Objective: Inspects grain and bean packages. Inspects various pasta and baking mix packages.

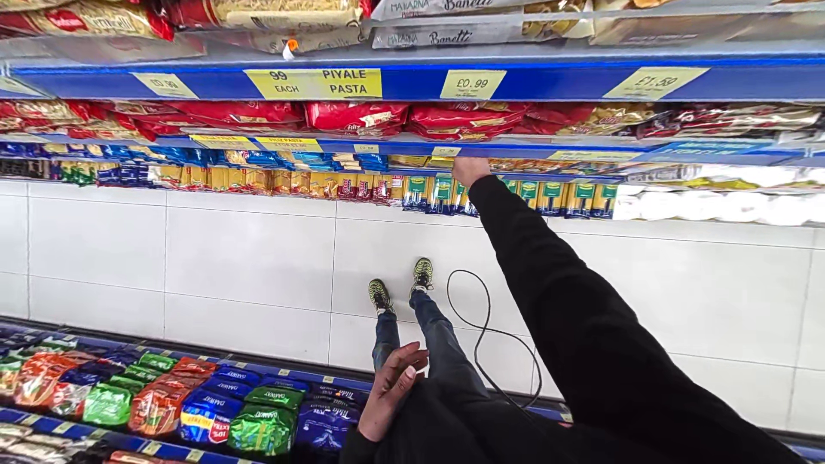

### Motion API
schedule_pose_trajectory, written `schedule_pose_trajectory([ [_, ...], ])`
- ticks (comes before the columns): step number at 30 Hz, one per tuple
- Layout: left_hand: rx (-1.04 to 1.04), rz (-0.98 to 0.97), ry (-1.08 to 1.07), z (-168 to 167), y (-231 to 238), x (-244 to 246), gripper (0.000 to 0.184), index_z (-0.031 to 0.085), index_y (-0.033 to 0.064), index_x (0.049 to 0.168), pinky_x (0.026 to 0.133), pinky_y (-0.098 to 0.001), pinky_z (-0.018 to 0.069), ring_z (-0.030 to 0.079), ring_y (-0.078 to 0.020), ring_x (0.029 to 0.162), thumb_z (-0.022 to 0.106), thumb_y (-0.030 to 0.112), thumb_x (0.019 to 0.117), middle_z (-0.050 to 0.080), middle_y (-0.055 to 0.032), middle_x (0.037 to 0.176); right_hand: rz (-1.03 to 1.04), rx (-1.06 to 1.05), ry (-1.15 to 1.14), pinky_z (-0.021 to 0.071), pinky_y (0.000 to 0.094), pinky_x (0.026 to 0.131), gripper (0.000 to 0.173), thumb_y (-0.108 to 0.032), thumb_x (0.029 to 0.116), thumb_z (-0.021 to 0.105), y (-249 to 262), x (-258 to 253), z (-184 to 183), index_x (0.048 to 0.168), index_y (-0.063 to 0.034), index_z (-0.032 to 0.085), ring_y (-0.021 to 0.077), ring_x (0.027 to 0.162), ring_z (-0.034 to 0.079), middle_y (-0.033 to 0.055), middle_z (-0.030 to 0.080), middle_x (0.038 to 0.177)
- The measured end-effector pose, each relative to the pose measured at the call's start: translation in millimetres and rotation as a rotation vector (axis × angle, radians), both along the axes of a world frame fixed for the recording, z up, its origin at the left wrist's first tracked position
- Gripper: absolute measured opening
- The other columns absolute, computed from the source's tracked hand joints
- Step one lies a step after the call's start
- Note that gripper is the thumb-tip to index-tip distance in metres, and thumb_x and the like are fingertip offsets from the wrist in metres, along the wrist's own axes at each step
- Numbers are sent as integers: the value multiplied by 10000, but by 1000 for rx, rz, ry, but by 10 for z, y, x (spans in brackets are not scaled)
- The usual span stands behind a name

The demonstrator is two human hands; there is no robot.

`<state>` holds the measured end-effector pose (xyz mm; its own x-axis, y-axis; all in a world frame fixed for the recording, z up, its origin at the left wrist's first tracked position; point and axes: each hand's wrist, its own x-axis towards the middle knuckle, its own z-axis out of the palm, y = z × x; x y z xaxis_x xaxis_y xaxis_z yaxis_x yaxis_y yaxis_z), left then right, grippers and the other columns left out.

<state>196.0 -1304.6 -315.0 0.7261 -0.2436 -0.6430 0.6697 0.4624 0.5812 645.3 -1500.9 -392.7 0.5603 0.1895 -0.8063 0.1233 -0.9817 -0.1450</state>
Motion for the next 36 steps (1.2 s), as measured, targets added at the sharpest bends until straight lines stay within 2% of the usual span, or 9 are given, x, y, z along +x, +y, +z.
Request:
schedule_pose_trajectory([
  [3, 2, -16, 7, -11, -22, -2, 586, 403, -48, 1504, 1110, -512, 481, 571, -376, 1317, 538, 316, 1064, 563, -245, 1435, -140, 195, -523, 350, 715, 1078, 358, -99, 978, 584, -82, -162, -875, 1307, 31, 640, 501, 1325, 509, 305, 587, 1367],
  [9, 17, -23, 15, -10, -63, 8, 596, 401, -50, 1505, 1108, -504, 481, 574, -368, 1315, 535, 325, 1062, 566, -242, 1432, -121, 126, -350, 313, 714, 1106, 404, -151, 1034, 524, -41, -47, -972, 1397, 19, 574, 500, 1400, 428, 307, 512, 1458],
  [15, 64, -32, -1, 27, -94, 54, 565, 418, -47, 1491, 1069, -495, 519, 605, -353, 1280, 529, 306, 1065, 591, -233, 1405, 9, 214, -617, 381, 684, 1070, 428, 77, 892, 636, -105, -432, -974, 1312, 106, 561, 534, 1279, 517, 342, 589, 1301],
  [18, 151, 44, 2, 72, -106, 100, 471, 468, -55, 1454, 1027, -485, 554, 647, -355, 1219, 476, 233, 1081, 634, -234, 1341, 36, 375, -701, 208, 602, 1240, 753, 74, 846, 671, -218, -946, -894, 1537, 53, 372, 464, 1508, 273, 306, 335, 1592],
  [20, 225, 100, 6, 159, -55, 159, 438, 494, -58, 1427, 999, -476, 575, 669, -355, 1182, 457, 206, 1080, 656, -232, 1303, -33, 489, -710, 277, 613, 1209, 598, -23, 930, 599, -244, -1393, -675, 1511, -2, 460, 442, 1509, 290, 253, 319, 1624],
  [22, 259, 135, -20, 251, 25, 189, 423, 508, -68, 1406, 973, -471, 590, 685, -355, 1152, 454, 195, 1079, 671, -236, 1273, -194, 582, -717, 427, 595, 1105, 473, -181, 1002, 579, -244, -1874, -296, 1456, -52, 552, 417, 1387, 494, 204, 486, 1534],
  [26, 272, 115, -189, 491, 267, 183, 405, 522, -70, 1388, 959, -485, 598, 694, -367, 1128, 465, 188, 1081, 683, -240, 1246, -717, 963, -621, 600, 374, 945, 400, -163, 973, 664, -120, -2735, 636, 1324, 24, 620, 213, 1095, 705, 153, 696, 1244],
  [31, 286, -17, -469, 1069, 584, 122, 459, 523, -84, 1370, 937, -483, 608, 693, -347, 1127, 468, 270, 1083, 685, -225, 1243, -876, 1302, -568, 636, 383, 822, 358, -86, 965, 641, 214, -3584, 1718, 1293, 55, 611, 232, 943, 741, 140, 742, 1115],
  [36, 250, -138, -591, 1457, 828, -98, 401, 523, -105, 1353, 910, -468, 612, 698, -322, 1106, 462, 177, 1074, 672, -234, 1242, -774, 1284, -697, 643, 341, 747, 332, -95, 971, 646, 499, -4444, 2413, 1272, 44, 633, 179, 847, 740, 91, 755, 1012],
])
